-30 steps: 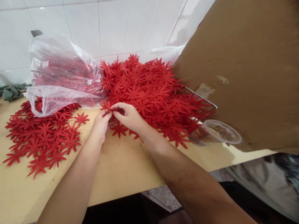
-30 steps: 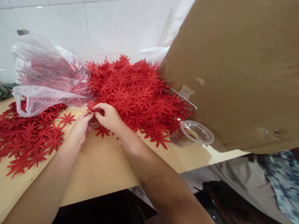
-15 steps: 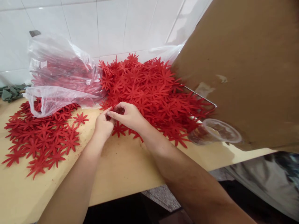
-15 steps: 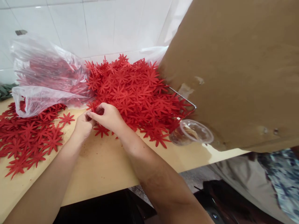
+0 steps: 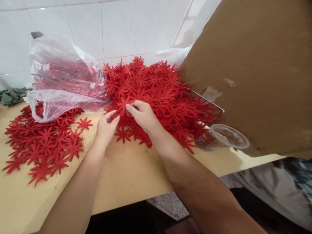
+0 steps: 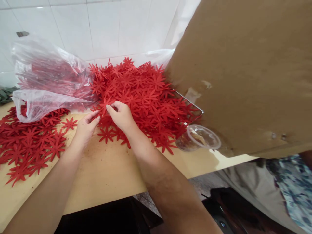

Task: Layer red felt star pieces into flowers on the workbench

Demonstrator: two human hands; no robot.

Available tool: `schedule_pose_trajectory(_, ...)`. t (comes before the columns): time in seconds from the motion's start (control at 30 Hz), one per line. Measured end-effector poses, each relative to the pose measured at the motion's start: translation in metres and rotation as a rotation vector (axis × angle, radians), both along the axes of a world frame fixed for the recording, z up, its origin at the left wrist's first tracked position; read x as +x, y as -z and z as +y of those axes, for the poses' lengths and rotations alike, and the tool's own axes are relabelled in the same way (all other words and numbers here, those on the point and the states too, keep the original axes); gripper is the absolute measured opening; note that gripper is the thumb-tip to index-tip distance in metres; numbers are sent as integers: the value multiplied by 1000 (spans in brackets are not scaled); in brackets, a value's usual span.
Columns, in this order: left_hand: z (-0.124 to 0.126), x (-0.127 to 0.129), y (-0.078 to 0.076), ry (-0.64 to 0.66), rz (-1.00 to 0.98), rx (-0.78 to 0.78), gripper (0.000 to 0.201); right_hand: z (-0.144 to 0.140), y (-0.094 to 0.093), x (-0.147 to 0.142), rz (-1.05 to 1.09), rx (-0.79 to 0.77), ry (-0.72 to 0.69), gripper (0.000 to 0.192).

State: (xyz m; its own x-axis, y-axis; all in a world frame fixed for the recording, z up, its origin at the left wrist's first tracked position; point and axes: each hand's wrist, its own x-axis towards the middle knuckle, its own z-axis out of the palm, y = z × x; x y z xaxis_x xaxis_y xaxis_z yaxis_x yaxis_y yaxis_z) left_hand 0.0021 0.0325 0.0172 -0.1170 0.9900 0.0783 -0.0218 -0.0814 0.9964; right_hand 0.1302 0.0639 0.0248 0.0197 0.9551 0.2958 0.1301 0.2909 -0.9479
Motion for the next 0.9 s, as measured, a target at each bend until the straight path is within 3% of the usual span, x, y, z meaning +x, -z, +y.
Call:
schedule_pose_trajectory(0.2, 1, -5, 4, -180, 331, 280, 30, -2, -3, 2, -80, 55, -6, 29)
schedule_pose_trajectory(0.3, 1, -6, 3, -137, 372, 338, 33, -5, -3, -1, -81, 63, -70, 34)
schedule_pose_trajectory(0.4, 2, -3, 4, 23, 187, 263, 30, -7, -3, -4, -65, 41, -210, 37)
schedule_pose_trajectory(0.5, 3, -1, 5, 63, -11, 151, 21, -8, -3, -7, 0, 36, -319, 39)
schedule_pose_trajectory(0.67, 4, -4, 3, 4, -194, 66, 11, -11, -6, -8, 63, 7, -407, 40)
schedule_pose_trajectory(0.8, 2, -3, -3, -86, -228, -14, 5, -13, -8, -5, -39, 10, -324, 38)
schedule_pose_trajectory(0.9, 4, -8, -6, -208, -267, -104, 8, -12, -9, -2, 26, 8, -304, 38)
